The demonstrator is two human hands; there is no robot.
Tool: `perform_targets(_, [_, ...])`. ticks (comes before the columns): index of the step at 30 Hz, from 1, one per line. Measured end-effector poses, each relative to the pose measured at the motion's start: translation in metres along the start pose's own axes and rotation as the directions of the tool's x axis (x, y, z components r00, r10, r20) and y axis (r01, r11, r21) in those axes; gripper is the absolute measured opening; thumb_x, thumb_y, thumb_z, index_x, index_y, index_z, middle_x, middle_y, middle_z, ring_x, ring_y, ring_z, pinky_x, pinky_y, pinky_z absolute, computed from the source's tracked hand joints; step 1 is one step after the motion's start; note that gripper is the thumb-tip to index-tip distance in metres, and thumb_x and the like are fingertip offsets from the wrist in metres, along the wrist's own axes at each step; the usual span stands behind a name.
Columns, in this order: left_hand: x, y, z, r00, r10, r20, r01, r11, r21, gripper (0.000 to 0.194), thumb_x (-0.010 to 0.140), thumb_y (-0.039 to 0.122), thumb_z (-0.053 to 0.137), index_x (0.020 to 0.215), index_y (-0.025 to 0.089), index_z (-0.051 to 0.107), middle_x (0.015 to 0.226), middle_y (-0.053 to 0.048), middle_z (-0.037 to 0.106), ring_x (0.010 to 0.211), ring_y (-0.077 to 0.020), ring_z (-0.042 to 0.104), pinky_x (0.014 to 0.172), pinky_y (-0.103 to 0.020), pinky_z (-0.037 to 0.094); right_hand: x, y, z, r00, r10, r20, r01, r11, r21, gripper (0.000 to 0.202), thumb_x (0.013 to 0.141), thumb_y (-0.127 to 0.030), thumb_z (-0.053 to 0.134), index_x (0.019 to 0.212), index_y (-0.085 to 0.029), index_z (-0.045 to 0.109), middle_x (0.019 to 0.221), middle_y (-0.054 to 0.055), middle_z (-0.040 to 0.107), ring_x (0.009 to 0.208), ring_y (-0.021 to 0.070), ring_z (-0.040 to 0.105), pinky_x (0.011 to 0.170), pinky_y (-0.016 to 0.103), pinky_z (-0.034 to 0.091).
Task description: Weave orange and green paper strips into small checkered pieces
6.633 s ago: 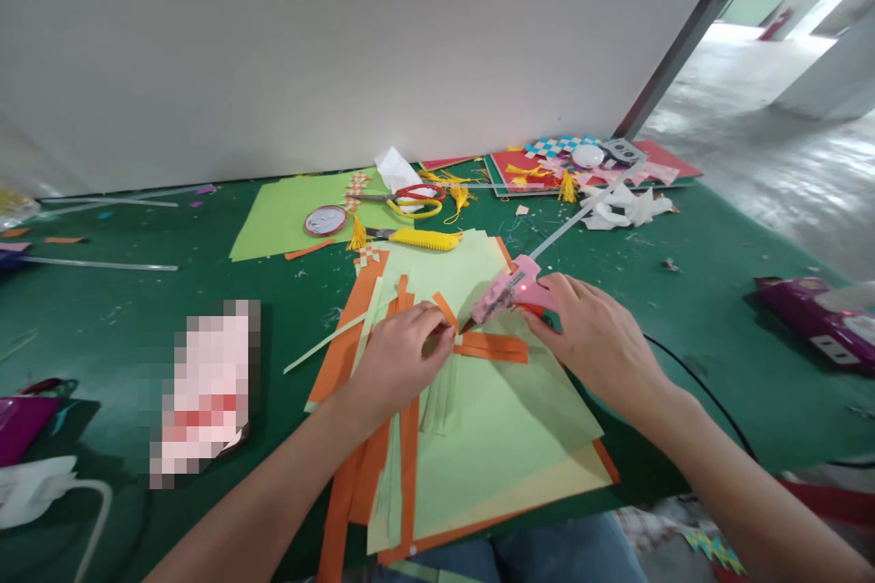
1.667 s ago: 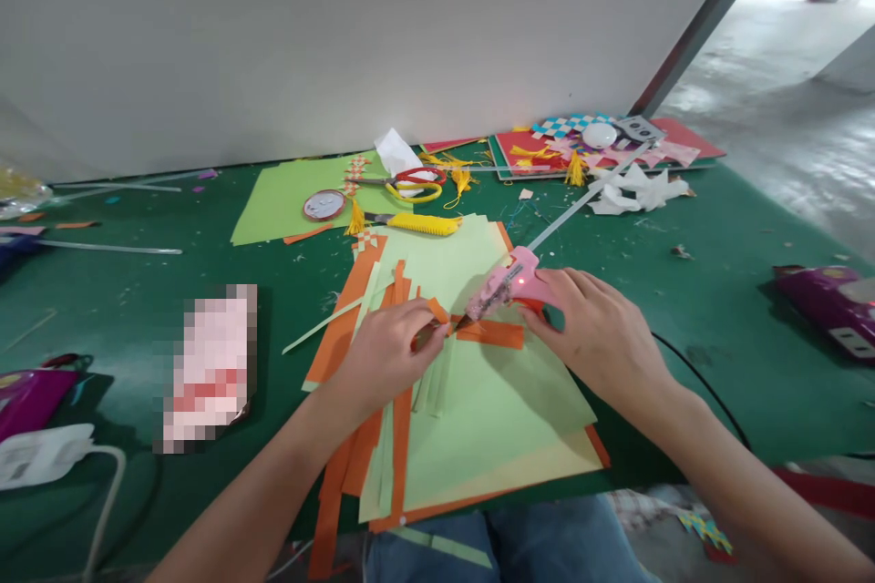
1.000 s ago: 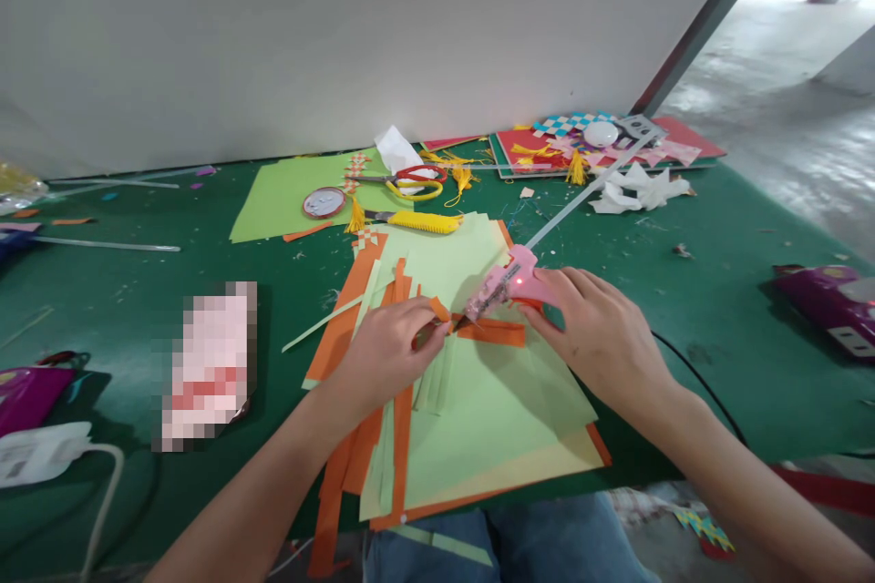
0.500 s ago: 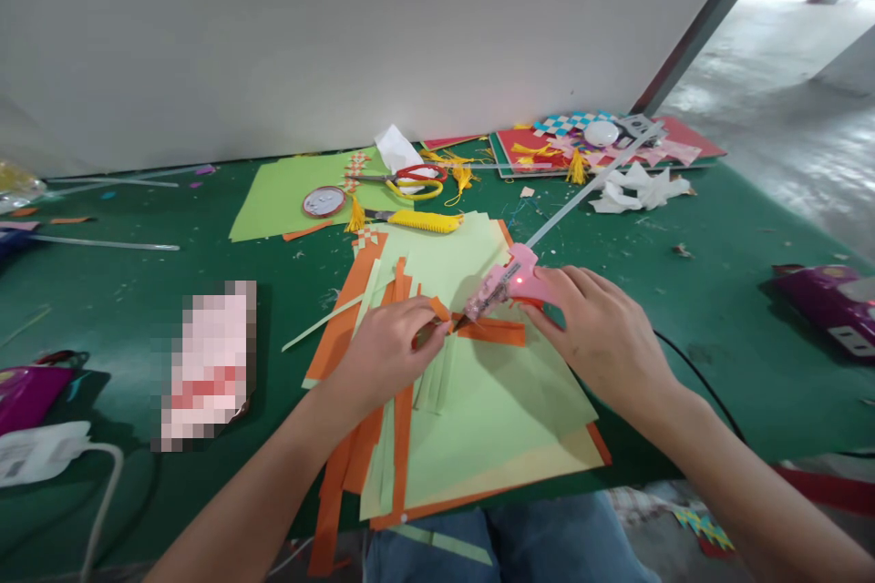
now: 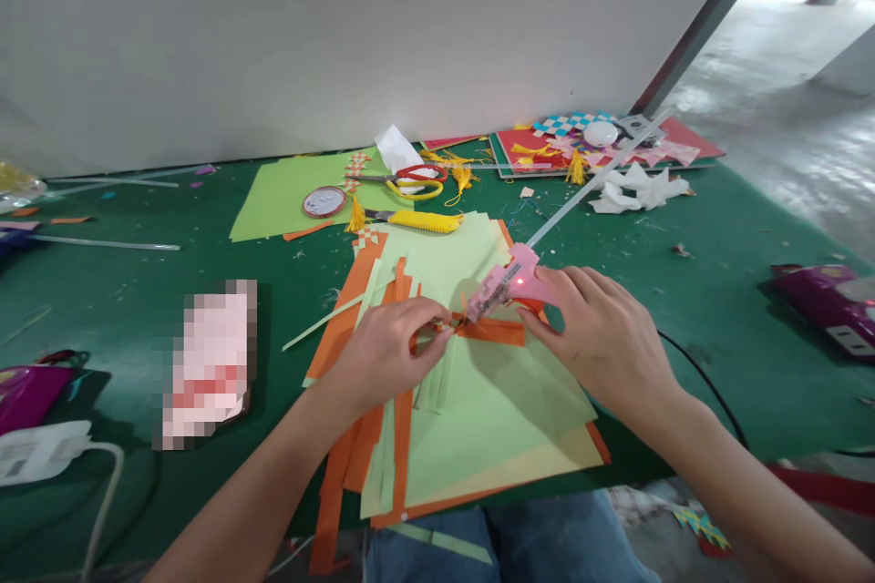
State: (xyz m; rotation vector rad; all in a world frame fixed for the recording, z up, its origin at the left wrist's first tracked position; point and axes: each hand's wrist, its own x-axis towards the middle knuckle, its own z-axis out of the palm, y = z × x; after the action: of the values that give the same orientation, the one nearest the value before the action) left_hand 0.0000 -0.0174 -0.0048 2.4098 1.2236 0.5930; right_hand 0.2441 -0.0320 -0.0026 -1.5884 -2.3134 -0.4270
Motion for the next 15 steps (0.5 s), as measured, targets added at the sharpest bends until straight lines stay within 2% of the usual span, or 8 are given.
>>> perform_targets(3, [-0.001,0.001,0.001,1.0,-0.023,0.0,0.023,0.999,-0.038,0.017,0.088,0.019,0.048,0.099,0.02,0.061,0.097,-0.003,0.071,0.079,-0.0135,0.065,0.069,-0.024,0.049,0.0,0.0,0.001,1.0,0.002,0.001,-0.002,1.0,-0.001,0.025,0.087,-0.032,0.058,0.102,-0.013,0.058,0.089,0.01,0.065,0.08,0.025,0.06,0.067,0.034,0.043])
perform_targets(7, [-0.001,0.002,0.01,0.993,-0.092,-0.078,0.092,0.996,-0.005,0.013,0.087,0.016,0.05,0.096,0.02,0.059,0.092,-0.002,0.07,0.08,-0.0142,0.066,0.071,-0.025,0.051,0.0,-0.001,0.001,1.0,0.015,-0.004,-0.015,1.0,0.001,0.023,0.087,-0.033,0.056,0.1,-0.014,0.058,0.086,0.009,0.065,0.078,0.0245,0.059,0.066,0.034,0.043])
perform_targets(15, [-0.001,0.005,0.018,0.991,-0.057,-0.121,0.068,0.994,0.088,0.014,0.086,0.014,0.051,0.097,0.021,0.056,0.098,-0.003,0.068,0.083,-0.0158,0.066,0.069,-0.026,0.05,-0.002,0.003,0.002,0.998,0.061,-0.024,-0.061,0.997,0.037,0.03,0.086,-0.038,0.058,0.103,-0.013,0.058,0.09,0.01,0.066,0.082,0.0253,0.061,0.07,0.035,0.045])
